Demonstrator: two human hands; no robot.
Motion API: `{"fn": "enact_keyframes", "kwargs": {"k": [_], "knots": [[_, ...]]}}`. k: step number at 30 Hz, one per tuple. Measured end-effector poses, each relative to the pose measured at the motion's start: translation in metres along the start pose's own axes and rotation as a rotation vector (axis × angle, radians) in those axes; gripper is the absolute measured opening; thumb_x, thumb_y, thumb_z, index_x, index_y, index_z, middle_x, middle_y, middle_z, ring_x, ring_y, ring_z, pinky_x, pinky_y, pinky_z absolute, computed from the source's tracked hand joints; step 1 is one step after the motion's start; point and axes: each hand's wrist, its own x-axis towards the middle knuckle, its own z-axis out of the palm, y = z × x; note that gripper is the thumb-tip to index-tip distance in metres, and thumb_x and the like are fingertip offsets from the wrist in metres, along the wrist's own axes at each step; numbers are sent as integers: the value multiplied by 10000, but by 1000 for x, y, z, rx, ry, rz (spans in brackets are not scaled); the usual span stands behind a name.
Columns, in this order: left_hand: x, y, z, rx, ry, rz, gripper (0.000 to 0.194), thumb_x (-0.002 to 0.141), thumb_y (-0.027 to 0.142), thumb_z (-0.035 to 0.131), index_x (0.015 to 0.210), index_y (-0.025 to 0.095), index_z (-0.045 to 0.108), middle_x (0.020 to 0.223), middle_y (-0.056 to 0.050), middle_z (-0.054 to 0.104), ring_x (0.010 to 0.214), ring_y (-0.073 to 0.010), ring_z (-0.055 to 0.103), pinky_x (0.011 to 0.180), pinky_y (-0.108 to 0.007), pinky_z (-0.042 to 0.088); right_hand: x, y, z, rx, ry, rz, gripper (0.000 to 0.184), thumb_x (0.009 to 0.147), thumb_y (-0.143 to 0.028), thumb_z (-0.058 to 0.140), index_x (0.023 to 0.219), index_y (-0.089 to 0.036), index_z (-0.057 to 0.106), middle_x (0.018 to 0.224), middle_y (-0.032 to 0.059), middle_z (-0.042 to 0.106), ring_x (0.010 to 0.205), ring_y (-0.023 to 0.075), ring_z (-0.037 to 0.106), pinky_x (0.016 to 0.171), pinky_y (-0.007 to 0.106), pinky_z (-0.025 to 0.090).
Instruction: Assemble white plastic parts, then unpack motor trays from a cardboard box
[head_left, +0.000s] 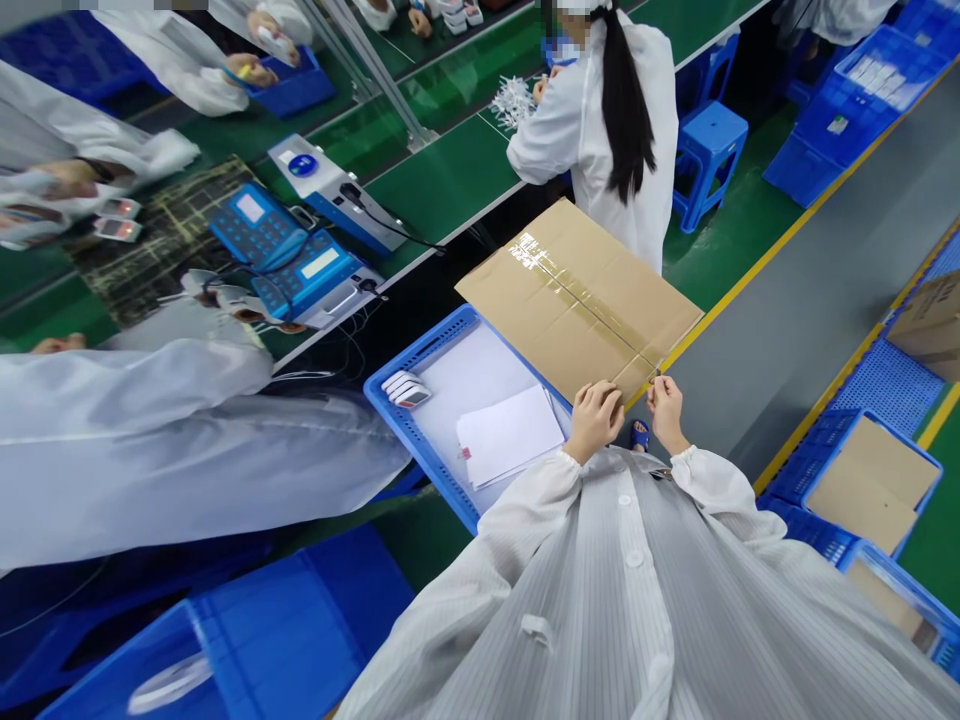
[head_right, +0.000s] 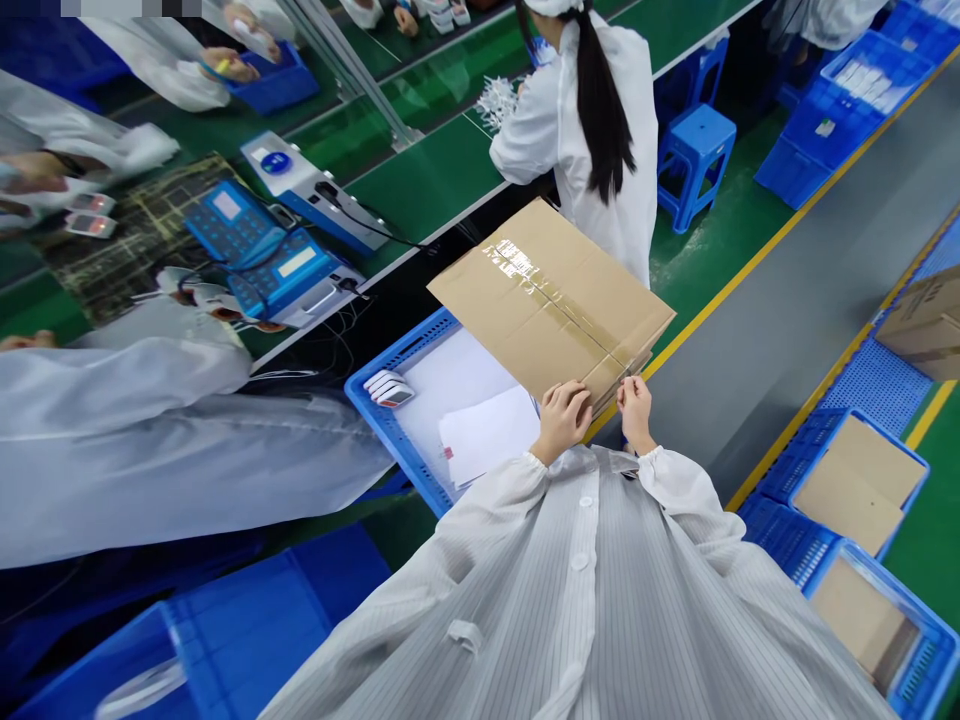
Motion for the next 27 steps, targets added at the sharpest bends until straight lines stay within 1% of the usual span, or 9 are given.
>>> {"fn": "enact_keyframes", "kwargs": {"k": [9,15,19,24,27], "knots": [[0,-2,0,-15,-14,-3,230,928,303,539,1103,211,656,1189,-107,685,1200,-242,608,1069,-442,402,-8,1,1,-17,-22,33,365,983,-482,578,824,-157,528,590,-88,393,440,37,307,407,167,258],[1,-1,-2,-30,-20,-7,229,937,303,523,1103,214,653,1184,-103,688,1199,-244,606,1060,-439,397,-14,0,-2,-63,-47,67,348,993,-441,581,810,-148,538,600,-84,405,446,35,323,407,161,275],[1,-1,-4,-38,-34,-34,219,951,308,510,1088,217,656,1195,-98,685,1195,-238,602,1056,-430,390,-15,-1,-3,-95,-78,98,329,1000,-418,580,824,-142,547,607,-84,412,443,31,323,401,156,273],[7,2,-10,-51,-66,-87,205,984,312,491,1064,230,661,1174,-73,682,1148,-208,606,1015,-395,396,-19,-3,-5,-134,-110,107,342,996,-444,576,837,-143,556,609,-82,412,449,34,321,410,161,276],[12,5,-14,-42,-93,-121,205,987,331,500,1079,227,650,1161,-83,675,1110,-214,608,988,-401,405,-23,-4,-8,-165,-141,104,359,973,-459,606,806,-144,560,601,-79,420,457,38,336,423,166,289]]}}
